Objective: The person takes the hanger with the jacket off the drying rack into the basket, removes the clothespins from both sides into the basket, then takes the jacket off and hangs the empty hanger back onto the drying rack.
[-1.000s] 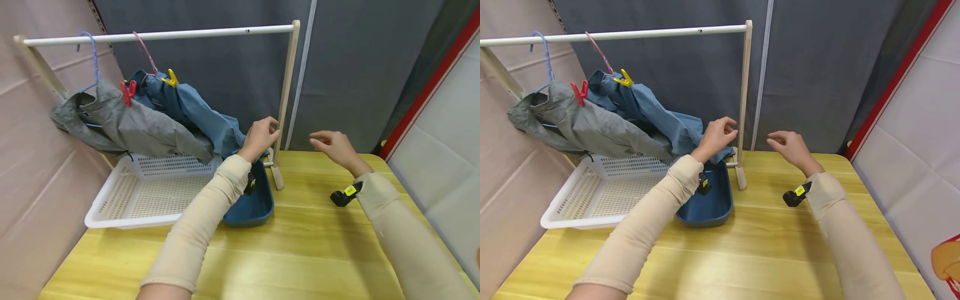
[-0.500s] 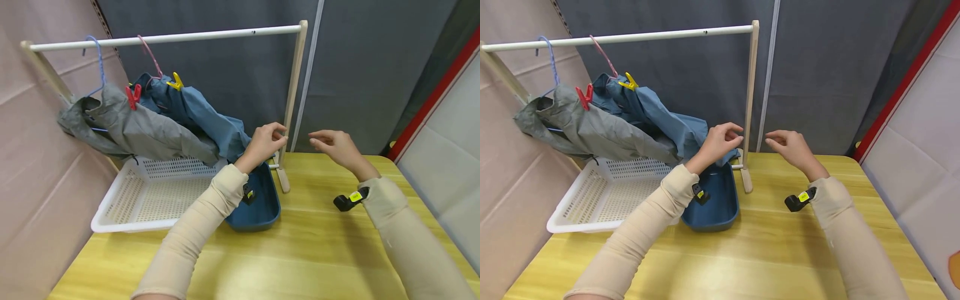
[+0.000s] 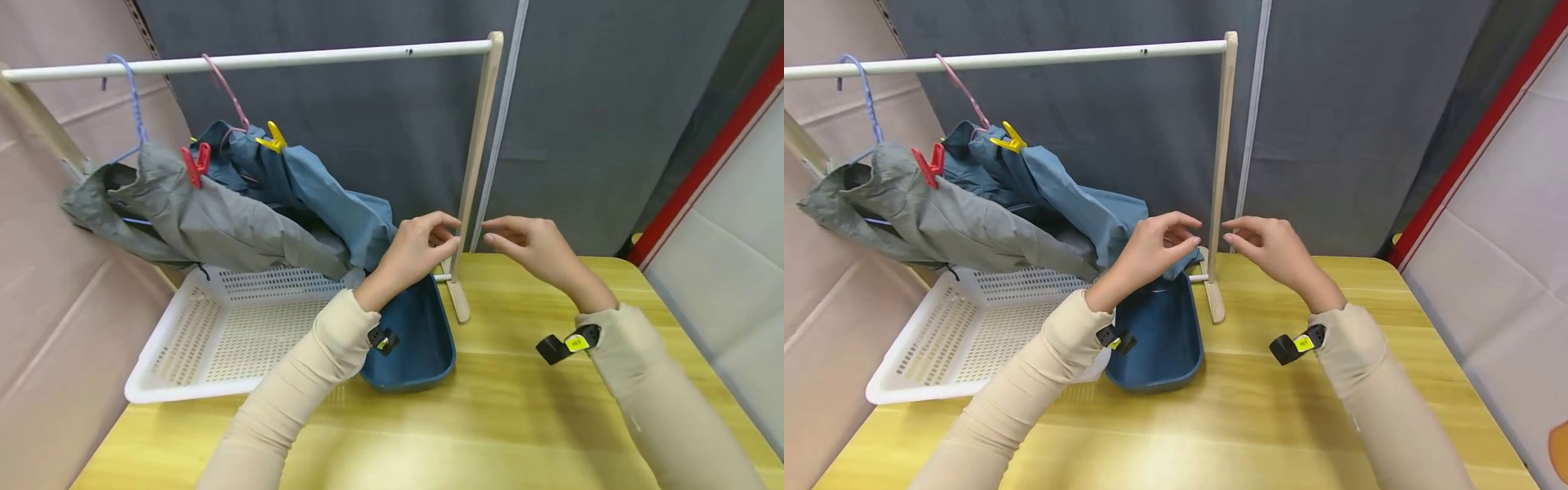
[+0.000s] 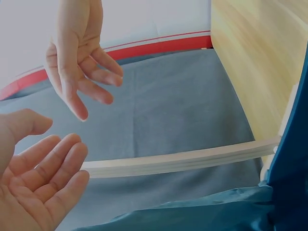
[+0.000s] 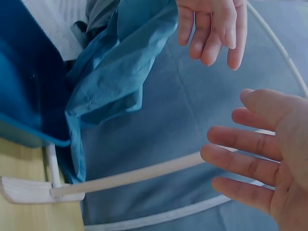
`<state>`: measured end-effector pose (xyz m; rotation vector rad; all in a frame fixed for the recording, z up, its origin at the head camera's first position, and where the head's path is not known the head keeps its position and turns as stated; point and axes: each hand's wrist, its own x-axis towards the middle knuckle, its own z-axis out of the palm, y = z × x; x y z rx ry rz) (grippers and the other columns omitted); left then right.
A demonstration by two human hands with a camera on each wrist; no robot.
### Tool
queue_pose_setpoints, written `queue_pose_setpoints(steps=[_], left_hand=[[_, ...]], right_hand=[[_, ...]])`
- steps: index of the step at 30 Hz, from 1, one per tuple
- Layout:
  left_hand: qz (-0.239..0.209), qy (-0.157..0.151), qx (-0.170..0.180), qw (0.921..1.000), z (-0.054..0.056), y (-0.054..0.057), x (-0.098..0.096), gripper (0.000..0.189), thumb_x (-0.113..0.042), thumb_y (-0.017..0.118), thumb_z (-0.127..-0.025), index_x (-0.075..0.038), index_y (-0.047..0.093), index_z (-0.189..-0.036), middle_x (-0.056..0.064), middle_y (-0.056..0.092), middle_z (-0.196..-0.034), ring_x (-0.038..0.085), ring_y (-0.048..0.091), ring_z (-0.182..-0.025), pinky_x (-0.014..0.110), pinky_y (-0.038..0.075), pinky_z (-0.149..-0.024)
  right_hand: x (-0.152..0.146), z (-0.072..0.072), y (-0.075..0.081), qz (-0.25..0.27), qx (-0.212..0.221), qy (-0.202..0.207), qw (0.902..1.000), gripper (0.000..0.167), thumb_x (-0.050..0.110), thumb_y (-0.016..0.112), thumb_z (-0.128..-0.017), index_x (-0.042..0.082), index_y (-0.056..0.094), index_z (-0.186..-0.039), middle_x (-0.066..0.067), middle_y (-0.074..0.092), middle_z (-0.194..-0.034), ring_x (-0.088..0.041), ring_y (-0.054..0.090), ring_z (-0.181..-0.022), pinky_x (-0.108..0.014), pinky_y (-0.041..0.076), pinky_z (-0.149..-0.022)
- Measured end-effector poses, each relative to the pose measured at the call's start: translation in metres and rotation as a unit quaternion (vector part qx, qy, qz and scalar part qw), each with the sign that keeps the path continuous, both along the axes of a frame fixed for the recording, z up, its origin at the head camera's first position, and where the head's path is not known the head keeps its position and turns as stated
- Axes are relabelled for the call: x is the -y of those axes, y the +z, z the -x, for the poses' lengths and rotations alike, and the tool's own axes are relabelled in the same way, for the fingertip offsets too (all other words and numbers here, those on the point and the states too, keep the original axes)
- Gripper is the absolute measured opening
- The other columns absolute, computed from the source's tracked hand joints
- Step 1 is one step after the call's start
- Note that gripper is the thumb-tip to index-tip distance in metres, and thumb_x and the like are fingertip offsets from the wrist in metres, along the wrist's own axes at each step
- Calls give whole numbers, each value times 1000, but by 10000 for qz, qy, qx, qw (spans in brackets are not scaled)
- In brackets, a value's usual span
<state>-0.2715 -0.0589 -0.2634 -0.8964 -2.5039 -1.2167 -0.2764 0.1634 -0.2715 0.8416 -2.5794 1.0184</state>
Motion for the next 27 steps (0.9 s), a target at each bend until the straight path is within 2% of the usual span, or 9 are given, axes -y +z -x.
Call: queue_pose_setpoints(steps=[6,11,14,21,27], left_hand=[[-8,-83,-114,9999,-13,1,10,23,-14,60,-89,-6,61,-111,2,67,-88,9,60,-76,17,47,-70],[-64,-92,-297,9995,-23,0,19,23,-12,61,-89,-5,61,-111,1,66,-88,7,60,-78,17,46,-72],[-95,-68,-382,9992,-30,1,25,22,-11,60,-89,-5,61,-110,1,66,-88,6,61,-78,18,47,-74],[32,-52,-466,9989,-47,4,41,21,-12,61,-89,-7,63,-109,-1,66,-91,4,61,-78,18,46,-74],[74,107,-566,9983,-60,8,65,22,-11,64,-87,-7,64,-108,-1,67,-88,4,61,-78,18,47,-74]], right_hand=[[12,-5,2,57,-322,209,9992,29,20,58,-91,6,63,-116,-10,65,-105,-22,65,-85,-38,52,-71],[21,-7,3,279,-352,489,9978,27,16,59,-90,8,63,-116,-5,67,-99,-13,65,-81,-26,52,-71],[26,-9,4,400,-388,723,9958,27,13,60,-90,7,63,-115,-5,67,-100,-12,65,-82,-21,50,-71],[38,-12,6,514,-656,1115,9903,26,5,60,-88,5,64,-113,-6,66,-104,-12,65,-83,-20,50,-71],[51,-11,7,554,-580,1332,9878,27,5,60,-88,5,64,-115,-5,66,-106,-7,64,-84,-21,50,-72]])
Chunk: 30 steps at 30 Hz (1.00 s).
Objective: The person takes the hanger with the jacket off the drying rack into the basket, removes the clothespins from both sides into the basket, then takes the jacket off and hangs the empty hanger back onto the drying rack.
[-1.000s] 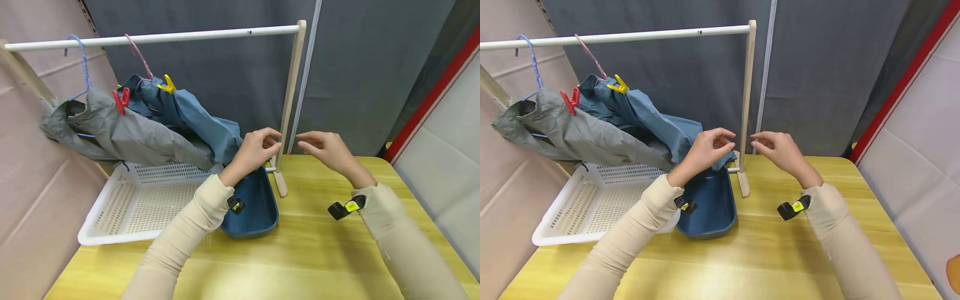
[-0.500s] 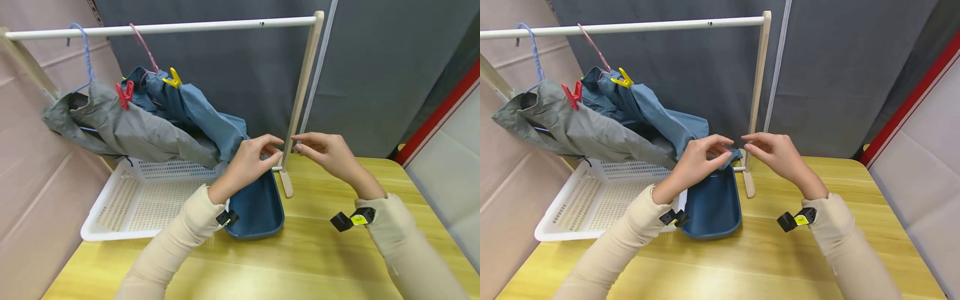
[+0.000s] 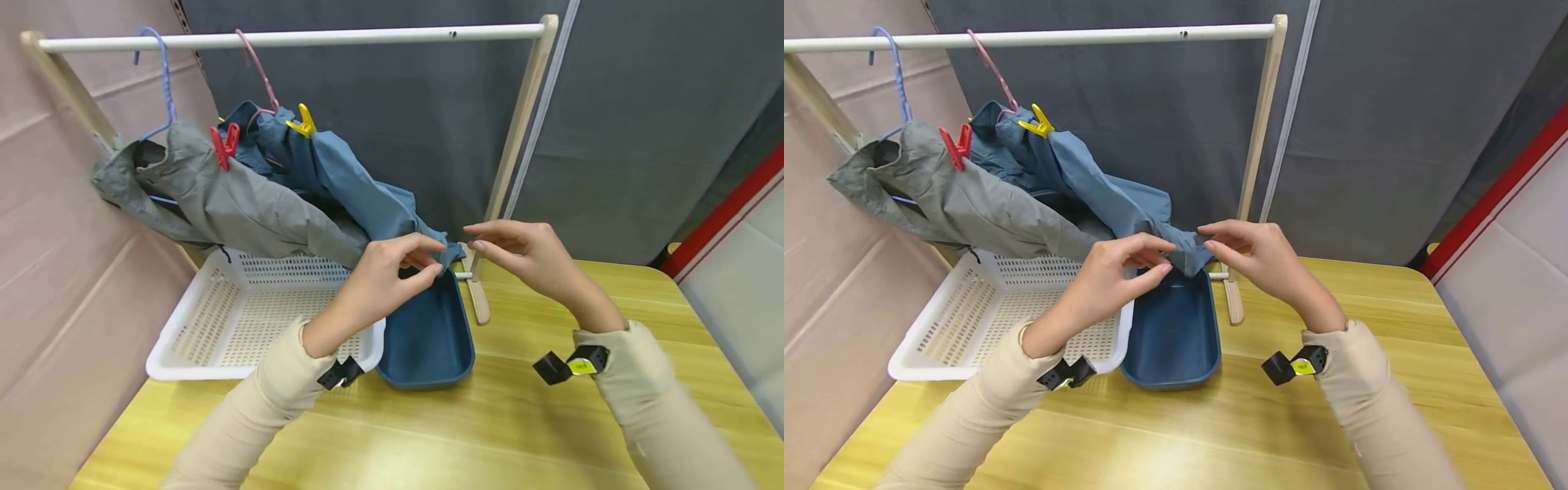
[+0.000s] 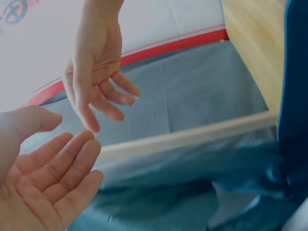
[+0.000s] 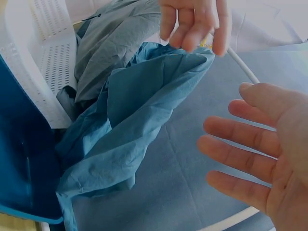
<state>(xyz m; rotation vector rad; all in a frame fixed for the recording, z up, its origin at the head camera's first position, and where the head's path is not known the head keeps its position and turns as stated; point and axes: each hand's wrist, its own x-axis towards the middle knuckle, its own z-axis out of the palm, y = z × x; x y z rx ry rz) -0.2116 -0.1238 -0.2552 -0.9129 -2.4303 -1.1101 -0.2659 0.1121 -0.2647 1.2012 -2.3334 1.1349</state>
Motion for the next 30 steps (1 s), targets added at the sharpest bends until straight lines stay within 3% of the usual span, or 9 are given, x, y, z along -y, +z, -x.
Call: queue_pose_setpoints(steps=[13,27,30], left_hand=[[106,741,-282,9968,-13,4,65,21,-10,67,-83,-5,65,-104,1,68,-85,9,63,-78,31,51,-72],[286,1269,-209,9913,-19,5,101,19,-11,67,-84,-4,66,-102,2,67,-84,13,62,-77,33,51,-72],[212,1323,-43,9910,-20,5,109,19,-12,65,-86,-4,66,-103,2,67,-84,13,61,-76,31,50,-70]], right_hand=[[9,5,0,8,262,126,9996,28,8,60,-89,8,63,-116,-2,65,-106,-12,64,-85,-23,51,-73],[18,5,6,20,153,208,9997,27,8,60,-89,8,64,-116,-2,65,-107,-12,64,-84,-23,51,-72],[20,4,9,20,126,213,9997,26,9,60,-89,9,64,-115,0,65,-107,-12,64,-83,-23,51,-71]])
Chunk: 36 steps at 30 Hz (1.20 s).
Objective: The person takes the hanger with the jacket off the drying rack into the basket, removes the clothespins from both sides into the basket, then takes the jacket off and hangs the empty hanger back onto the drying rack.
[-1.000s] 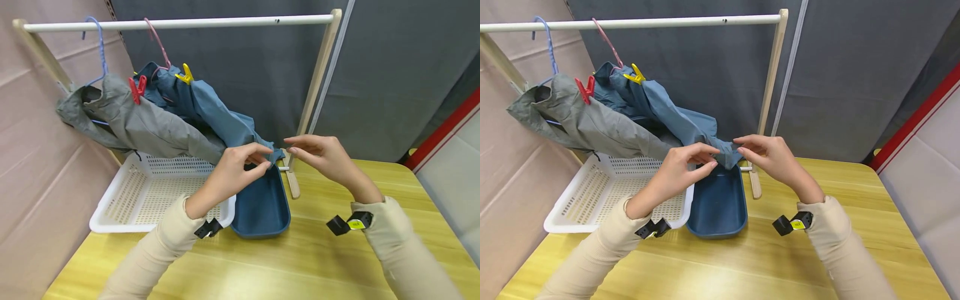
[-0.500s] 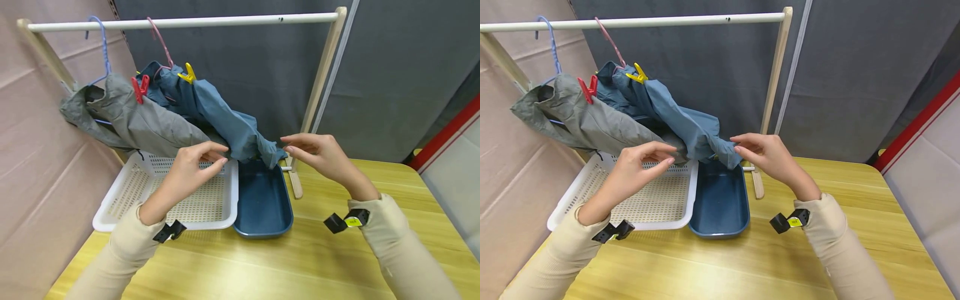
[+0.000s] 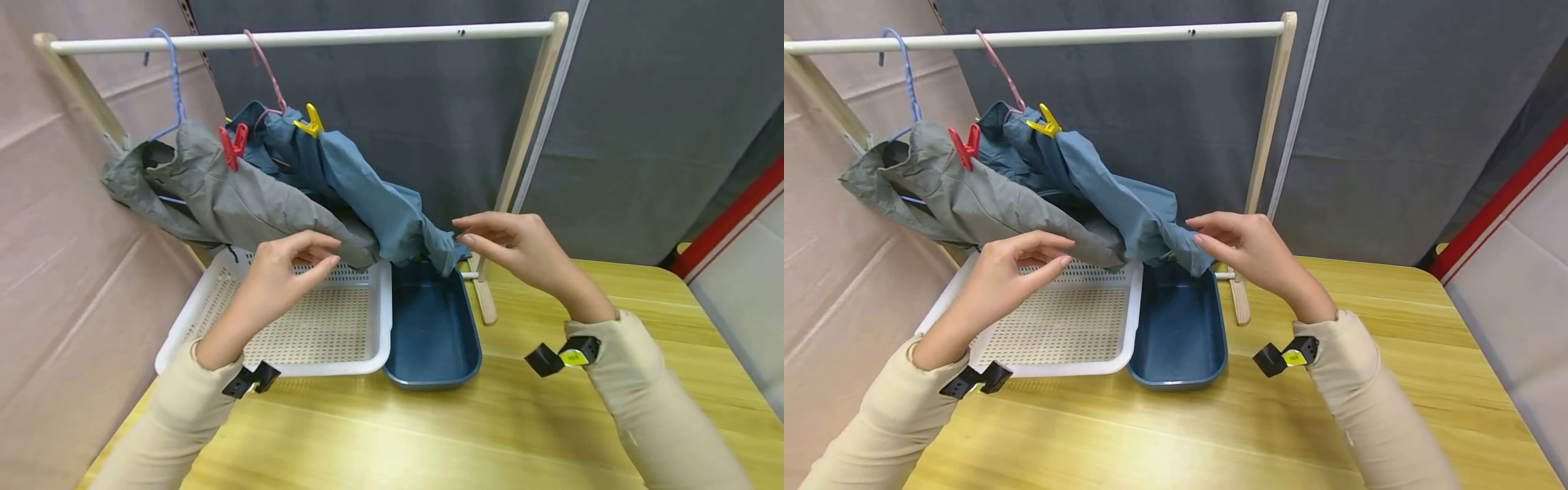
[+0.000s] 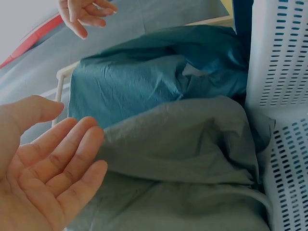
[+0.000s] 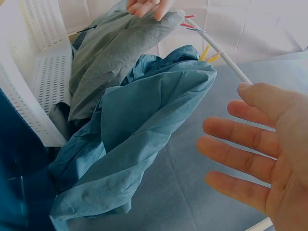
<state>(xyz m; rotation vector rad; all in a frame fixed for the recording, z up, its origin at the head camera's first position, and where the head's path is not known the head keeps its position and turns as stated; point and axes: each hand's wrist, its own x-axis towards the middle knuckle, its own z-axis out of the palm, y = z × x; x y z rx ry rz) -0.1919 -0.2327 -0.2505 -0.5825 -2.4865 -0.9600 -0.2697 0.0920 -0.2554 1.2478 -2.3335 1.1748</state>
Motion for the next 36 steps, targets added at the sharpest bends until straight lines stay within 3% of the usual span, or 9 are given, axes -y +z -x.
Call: queue_pose_setpoints(steps=[7,16,25,36], left_hand=[[-278,43,338,9990,-5,4,17,20,-14,65,-86,-4,67,-103,2,67,-85,10,60,-73,19,48,-66],[-229,251,349,9988,-6,6,45,20,-14,66,-86,-3,67,-103,4,66,-84,8,60,-70,16,47,-62],[-338,466,542,9969,-6,3,85,23,-15,66,-86,-3,66,-105,9,67,-85,7,61,-70,16,46,-59],[-452,318,653,9963,0,-4,126,21,-10,66,-85,-3,66,-104,-1,68,-86,9,62,-76,15,47,-64]], right_hand=[[9,-1,7,5,1,101,9999,27,8,60,-89,7,63,-116,-2,66,-105,-13,64,-83,-23,51,-71],[15,-1,13,-54,-6,26,10000,26,10,60,-89,10,64,-116,0,66,-105,-8,63,-80,-23,51,-70],[24,-1,19,0,1,112,9999,26,9,61,-89,9,64,-115,0,66,-103,-14,65,-81,-23,51,-71],[32,4,27,-117,-153,175,9997,26,8,61,-88,8,65,-114,-2,67,-102,-11,65,-79,-24,51,-68]])
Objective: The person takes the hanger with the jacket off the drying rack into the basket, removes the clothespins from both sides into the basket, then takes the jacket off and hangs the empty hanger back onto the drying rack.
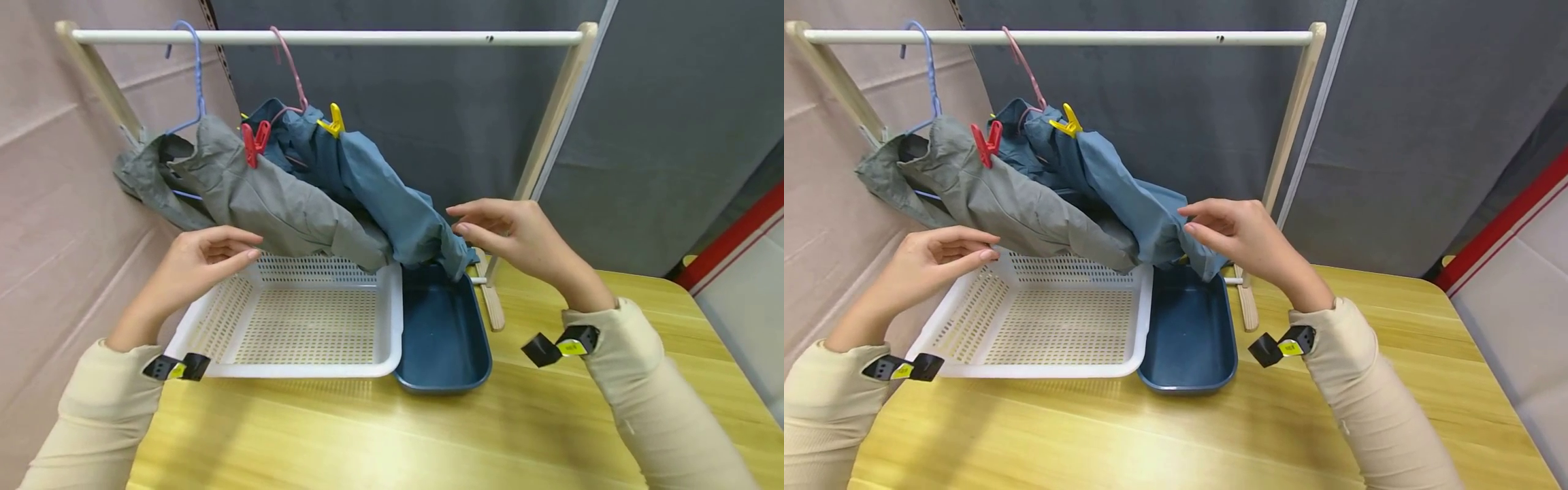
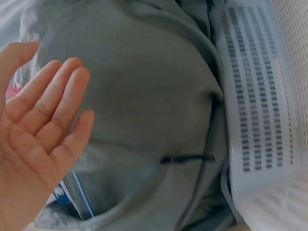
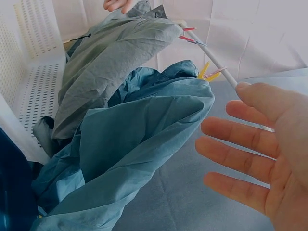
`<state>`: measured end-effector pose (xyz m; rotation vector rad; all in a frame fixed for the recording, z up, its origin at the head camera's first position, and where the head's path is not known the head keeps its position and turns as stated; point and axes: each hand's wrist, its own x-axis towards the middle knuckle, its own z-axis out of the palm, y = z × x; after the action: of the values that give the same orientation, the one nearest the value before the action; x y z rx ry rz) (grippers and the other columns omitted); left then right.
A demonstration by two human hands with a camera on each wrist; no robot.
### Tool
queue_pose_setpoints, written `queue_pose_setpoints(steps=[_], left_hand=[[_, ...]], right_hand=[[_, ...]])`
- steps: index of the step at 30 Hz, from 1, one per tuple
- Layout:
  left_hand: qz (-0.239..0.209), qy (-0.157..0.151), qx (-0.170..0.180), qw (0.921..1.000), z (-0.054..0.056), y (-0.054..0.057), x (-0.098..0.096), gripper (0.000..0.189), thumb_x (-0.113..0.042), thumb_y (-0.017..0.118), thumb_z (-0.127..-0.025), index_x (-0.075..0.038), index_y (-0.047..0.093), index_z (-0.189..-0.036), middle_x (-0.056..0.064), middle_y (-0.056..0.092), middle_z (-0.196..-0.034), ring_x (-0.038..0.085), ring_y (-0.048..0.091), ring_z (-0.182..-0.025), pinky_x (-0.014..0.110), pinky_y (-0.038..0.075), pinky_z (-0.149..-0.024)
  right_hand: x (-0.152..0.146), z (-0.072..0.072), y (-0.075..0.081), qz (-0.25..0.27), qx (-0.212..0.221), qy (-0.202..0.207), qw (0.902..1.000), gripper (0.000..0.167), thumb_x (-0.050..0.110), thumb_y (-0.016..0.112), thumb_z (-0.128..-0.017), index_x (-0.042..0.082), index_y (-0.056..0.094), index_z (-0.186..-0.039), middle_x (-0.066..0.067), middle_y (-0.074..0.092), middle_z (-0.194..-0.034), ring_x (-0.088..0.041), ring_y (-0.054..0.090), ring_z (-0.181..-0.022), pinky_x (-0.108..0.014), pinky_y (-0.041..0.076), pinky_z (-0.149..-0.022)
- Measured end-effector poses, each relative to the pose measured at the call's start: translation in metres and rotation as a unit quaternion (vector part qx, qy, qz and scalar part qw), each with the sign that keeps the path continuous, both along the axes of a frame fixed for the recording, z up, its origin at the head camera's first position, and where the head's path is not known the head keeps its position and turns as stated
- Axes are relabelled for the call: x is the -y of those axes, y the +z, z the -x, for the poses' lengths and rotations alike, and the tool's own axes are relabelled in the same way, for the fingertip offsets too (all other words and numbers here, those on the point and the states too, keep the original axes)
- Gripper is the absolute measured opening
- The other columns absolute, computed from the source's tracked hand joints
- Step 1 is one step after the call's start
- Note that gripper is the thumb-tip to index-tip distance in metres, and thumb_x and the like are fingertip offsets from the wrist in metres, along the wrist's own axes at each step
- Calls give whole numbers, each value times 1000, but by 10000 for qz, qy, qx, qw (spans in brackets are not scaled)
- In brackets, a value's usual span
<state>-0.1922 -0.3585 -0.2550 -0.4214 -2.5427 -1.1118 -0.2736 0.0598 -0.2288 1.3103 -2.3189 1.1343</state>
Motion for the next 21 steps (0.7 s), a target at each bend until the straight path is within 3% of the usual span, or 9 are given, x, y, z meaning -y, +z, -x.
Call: queue_pose_setpoints(steps=[15,21], left_hand=[[-106,146,87,9998,11,4,53,22,-1,65,-84,5,64,-104,-9,68,-81,0,62,-71,11,45,-62],[-356,439,-10,9984,14,2,70,21,0,65,-82,8,63,-102,-13,67,-79,0,62,-70,10,46,-62]], right_hand=[[7,10,13,-152,-224,-103,9996,26,8,61,-88,7,65,-114,-1,67,-102,-8,64,-81,-21,50,-71],[8,15,20,-204,-393,-175,9989,27,7,62,-87,7,64,-114,-2,67,-99,-4,62,-82,-20,50,-71]])
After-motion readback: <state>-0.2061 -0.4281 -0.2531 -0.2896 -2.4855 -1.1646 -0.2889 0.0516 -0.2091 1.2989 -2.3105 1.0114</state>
